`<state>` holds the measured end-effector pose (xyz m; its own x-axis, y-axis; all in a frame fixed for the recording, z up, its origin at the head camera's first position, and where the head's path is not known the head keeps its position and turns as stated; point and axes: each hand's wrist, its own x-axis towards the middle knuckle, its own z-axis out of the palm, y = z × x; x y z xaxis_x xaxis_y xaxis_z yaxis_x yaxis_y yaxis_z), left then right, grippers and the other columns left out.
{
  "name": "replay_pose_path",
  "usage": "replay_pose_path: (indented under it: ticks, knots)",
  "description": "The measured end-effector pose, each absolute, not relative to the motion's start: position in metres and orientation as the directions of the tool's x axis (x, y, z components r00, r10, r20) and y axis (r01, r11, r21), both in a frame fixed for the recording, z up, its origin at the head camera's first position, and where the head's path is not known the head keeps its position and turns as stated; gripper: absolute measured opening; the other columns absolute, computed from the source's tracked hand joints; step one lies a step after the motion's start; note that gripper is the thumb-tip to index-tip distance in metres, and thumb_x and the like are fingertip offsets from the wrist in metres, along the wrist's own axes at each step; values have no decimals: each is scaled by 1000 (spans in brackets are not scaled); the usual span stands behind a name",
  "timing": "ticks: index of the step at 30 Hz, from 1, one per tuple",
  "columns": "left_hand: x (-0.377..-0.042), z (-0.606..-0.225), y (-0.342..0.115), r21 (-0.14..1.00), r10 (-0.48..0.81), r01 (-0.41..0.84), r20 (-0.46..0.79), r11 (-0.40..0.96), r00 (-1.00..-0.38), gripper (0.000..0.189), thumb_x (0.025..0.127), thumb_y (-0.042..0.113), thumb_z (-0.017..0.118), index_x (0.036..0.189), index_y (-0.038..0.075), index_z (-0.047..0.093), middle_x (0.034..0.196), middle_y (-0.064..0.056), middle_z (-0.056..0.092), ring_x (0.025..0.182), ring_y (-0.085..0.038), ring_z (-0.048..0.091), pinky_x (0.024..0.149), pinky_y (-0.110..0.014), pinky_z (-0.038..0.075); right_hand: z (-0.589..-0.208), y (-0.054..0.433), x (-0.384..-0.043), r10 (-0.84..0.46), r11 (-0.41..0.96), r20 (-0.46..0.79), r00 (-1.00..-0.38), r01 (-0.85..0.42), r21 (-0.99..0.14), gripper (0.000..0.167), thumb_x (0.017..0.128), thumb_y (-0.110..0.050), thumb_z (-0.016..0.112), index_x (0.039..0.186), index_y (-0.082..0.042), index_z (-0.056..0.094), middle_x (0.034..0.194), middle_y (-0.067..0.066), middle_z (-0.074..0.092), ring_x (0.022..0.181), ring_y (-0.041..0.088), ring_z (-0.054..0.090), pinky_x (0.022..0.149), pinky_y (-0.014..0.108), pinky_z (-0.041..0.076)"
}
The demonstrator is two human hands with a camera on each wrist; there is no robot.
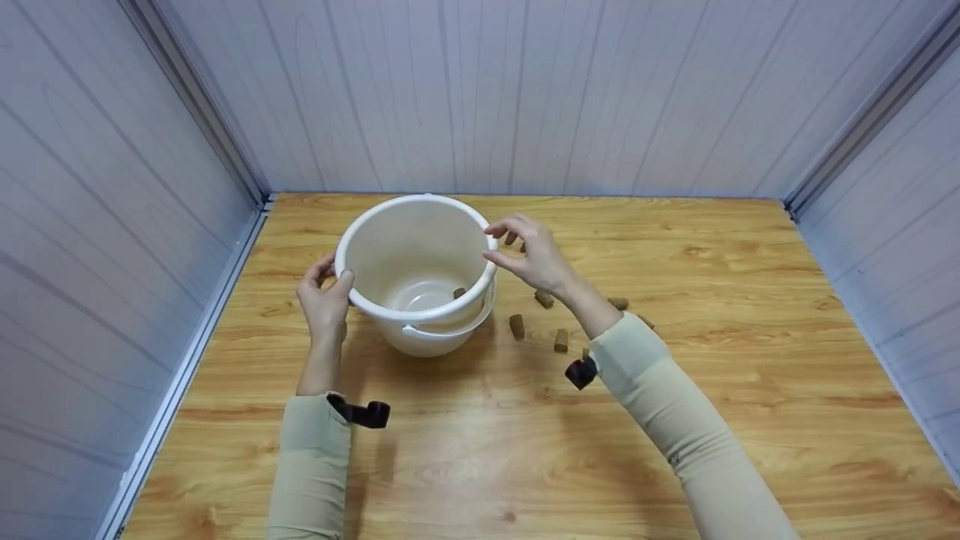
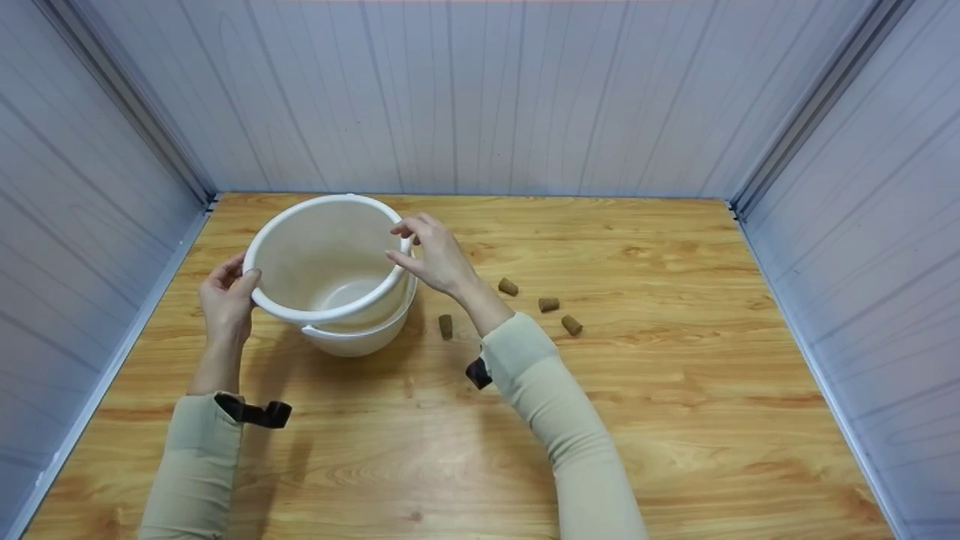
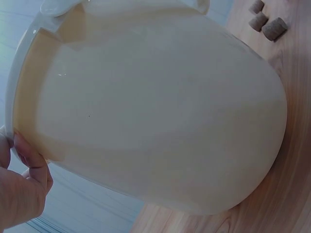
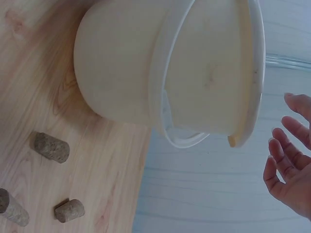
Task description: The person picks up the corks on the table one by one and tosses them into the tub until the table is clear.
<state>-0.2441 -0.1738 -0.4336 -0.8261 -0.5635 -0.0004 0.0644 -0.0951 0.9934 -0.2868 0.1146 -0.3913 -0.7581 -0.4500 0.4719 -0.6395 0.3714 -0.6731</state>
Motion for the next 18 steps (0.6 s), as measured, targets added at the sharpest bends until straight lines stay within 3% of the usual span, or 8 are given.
replay_pose_path:
  ticks: [8,18]
  knots:
    - [-243,-435,-173,992,-574,100,40,-72,-818,39,78,-9,54,117,-14,59,87,-5,52,81,-11,49,39,-11,42,-402,134,-282,-430,386,483,-763,-639,-666,28,86,-12,72,108,4,66,100,17,63,87,31,56,67,32,45]
    - [-244,-434,-173,994,-572,89,35,-67,-819,39,80,-9,55,118,-14,59,89,-7,53,81,-11,50,40,-12,43,-423,156,-275,-420,409,490,-764,-642,-649,26,87,-11,72,109,2,66,99,15,62,86,35,55,65,41,48]
